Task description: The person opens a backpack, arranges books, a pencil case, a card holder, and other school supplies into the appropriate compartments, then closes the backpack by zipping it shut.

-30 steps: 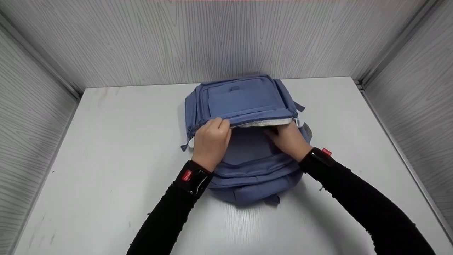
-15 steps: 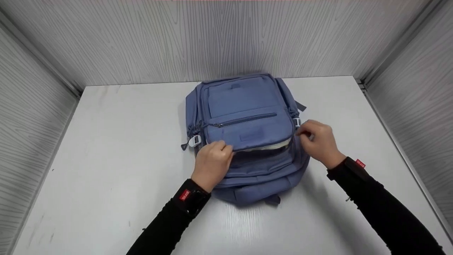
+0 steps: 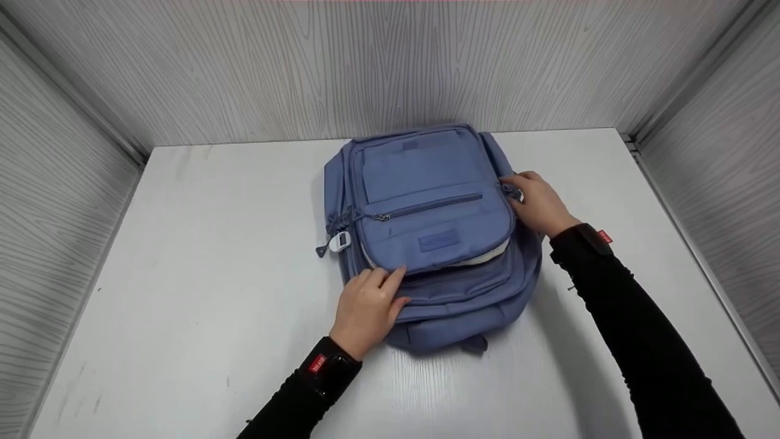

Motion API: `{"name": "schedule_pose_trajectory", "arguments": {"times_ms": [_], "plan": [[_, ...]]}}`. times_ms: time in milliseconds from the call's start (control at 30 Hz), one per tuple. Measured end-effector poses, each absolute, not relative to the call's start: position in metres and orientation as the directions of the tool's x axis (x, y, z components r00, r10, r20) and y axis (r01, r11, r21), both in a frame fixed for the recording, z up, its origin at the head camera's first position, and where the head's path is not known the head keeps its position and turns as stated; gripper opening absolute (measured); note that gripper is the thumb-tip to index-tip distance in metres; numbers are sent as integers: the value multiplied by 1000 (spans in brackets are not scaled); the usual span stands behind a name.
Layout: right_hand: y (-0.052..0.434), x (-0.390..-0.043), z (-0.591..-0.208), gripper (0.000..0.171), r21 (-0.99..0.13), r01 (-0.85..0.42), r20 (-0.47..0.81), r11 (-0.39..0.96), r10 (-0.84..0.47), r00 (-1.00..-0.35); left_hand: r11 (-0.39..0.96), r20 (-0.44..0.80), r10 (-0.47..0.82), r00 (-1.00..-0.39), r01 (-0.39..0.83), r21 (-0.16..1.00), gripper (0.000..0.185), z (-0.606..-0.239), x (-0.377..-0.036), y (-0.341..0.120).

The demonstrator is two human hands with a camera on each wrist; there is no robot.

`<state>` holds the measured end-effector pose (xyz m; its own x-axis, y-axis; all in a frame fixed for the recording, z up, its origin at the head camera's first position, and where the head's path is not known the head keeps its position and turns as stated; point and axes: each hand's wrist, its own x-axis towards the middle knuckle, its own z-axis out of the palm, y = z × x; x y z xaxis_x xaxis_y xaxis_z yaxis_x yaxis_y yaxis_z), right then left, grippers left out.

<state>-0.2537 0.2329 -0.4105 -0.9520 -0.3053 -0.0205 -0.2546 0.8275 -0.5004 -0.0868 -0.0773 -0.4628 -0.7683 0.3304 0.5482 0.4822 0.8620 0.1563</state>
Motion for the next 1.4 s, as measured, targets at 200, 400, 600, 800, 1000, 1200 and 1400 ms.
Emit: {"name": "schedule_pose_trajectory", "arguments": {"times_ms": [200, 400, 600, 800, 1000, 1200, 1400], "plan": [[232, -257, -420, 37, -504, -262, 30, 823, -287, -957, 831, 533, 314, -785, 499, 246, 49, -466, -87, -76], [228, -260, -425, 27, -503, -298, 109, 811, -282, -953, 805, 536, 294, -792, 507, 308, 42, -467, -87, -74], [227, -258, -425, 28, -468, -298, 96, 832, -287, -953, 794, 520, 281, -807, 500, 347, 38, -469, -87, -72], [227, -245, -424, 24, -350, -298, 113, 888, -276, -955, 802, 540, 266, -799, 494, 336, 35, -474, -89, -70], [230, -223, -419, 15, -293, -343, 214, 893, -289, -933, 809, 548, 255, -797, 486, 330, 33, -478, -89, -70], [234, -193, -416, 10, -301, -404, 282, 864, -325, -903, 798, 568, 247, -785, 497, 341, 32, -481, -90, -70], [236, -165, -409, 8, -366, -356, 257, 860, -274, -927, 789, 577, 249, -778, 508, 346, 33, -482, -90, -68]]}}
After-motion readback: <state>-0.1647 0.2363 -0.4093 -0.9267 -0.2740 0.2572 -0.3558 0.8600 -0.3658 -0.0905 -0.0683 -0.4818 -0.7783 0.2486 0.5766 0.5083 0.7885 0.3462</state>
